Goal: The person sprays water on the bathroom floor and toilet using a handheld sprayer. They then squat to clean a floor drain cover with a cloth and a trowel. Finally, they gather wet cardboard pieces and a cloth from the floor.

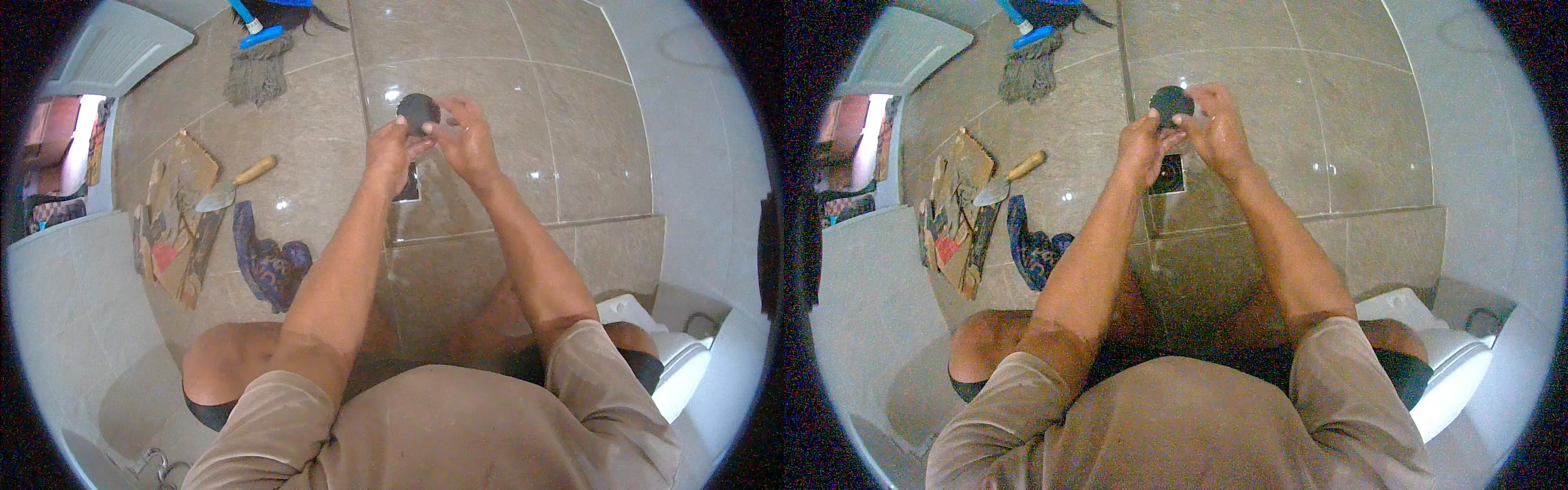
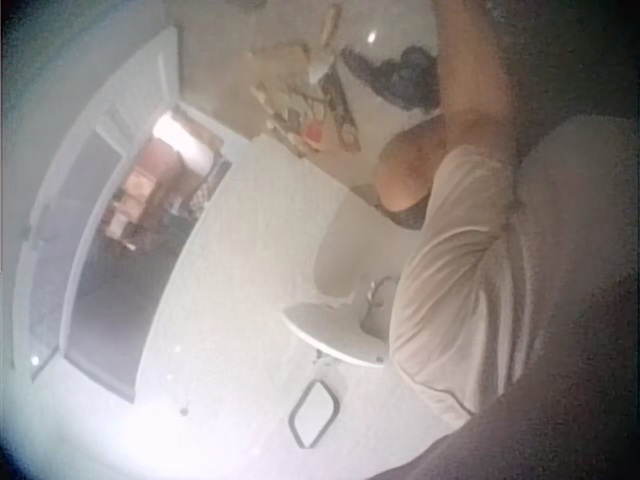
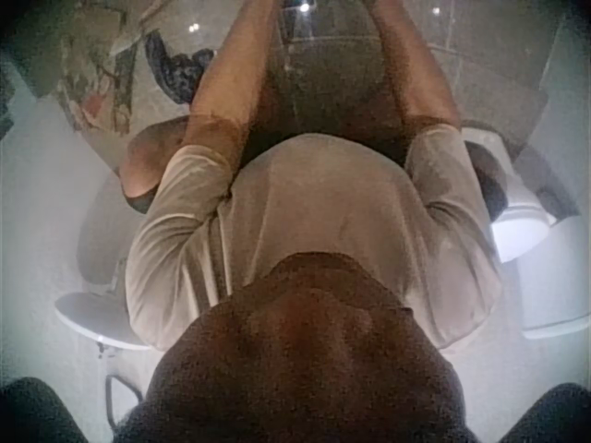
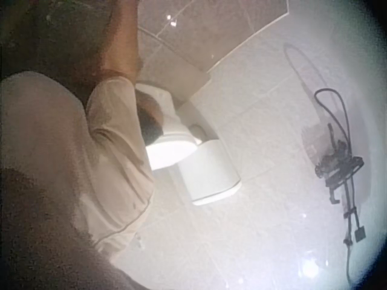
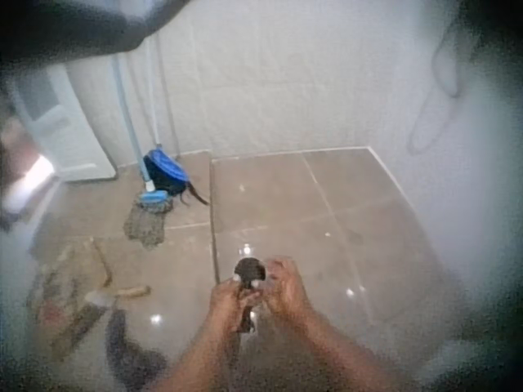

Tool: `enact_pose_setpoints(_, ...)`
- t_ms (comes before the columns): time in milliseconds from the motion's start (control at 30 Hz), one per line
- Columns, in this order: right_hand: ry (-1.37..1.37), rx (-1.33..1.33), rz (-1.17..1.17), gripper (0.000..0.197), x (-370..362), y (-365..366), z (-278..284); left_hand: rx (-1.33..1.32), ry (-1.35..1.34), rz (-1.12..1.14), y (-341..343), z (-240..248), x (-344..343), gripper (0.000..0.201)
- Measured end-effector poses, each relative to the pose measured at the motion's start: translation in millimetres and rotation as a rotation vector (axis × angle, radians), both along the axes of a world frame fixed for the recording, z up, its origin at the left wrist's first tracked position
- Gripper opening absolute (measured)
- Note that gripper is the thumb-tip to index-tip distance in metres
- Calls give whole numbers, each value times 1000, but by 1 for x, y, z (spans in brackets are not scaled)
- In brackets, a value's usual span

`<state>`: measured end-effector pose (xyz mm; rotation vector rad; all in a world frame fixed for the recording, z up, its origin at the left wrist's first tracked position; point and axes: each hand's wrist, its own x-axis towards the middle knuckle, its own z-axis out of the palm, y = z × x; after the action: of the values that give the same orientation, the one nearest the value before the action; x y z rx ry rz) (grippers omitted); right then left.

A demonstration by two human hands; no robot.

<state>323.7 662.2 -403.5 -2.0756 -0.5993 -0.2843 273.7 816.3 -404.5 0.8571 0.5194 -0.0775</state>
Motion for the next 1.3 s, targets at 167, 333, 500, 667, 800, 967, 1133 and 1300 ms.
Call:
enact_pose_setpoints(167, 714, 108, -136, 33, 7, -7, -11, 75, 53, -80, 0, -20, -2, 33)
enact_pose_setpoints(333, 936, 206, -132, 22, -3, -12, -18, 200, 86, -19, -4, -39, -20, 26)
enact_pose_setpoints(500, 948, -83, -129, 14, -9, -14, -36, 155, 301, -55, -13, -74, -36, 23)
enact_pose_setpoints(667, 834, -320, -86, 6, -20, -50, -124, -31, 587, -134, -50, -147, -88, 21)
enact_pose_setpoints(800, 1169, 46, -201, 7, -50, -38, -128, -35, 723, -43, -61, -167, -126, 23)
enact_pose_setpoints(967, 1095, 77, -289, 13, -64, -31, -161, 712, 543, -279, -55, -172, -129, 50)
enact_pose_setpoints(1133, 1039, 134, -377, 11, -55, -44, -156, 1173, 491, -566, -33, -133, -105, 93)
enact_pose_setpoints(1300, 992, 65, -340, 16, -34, -50, -139, 1320, 538, -623, -24, -145, -94, 98)
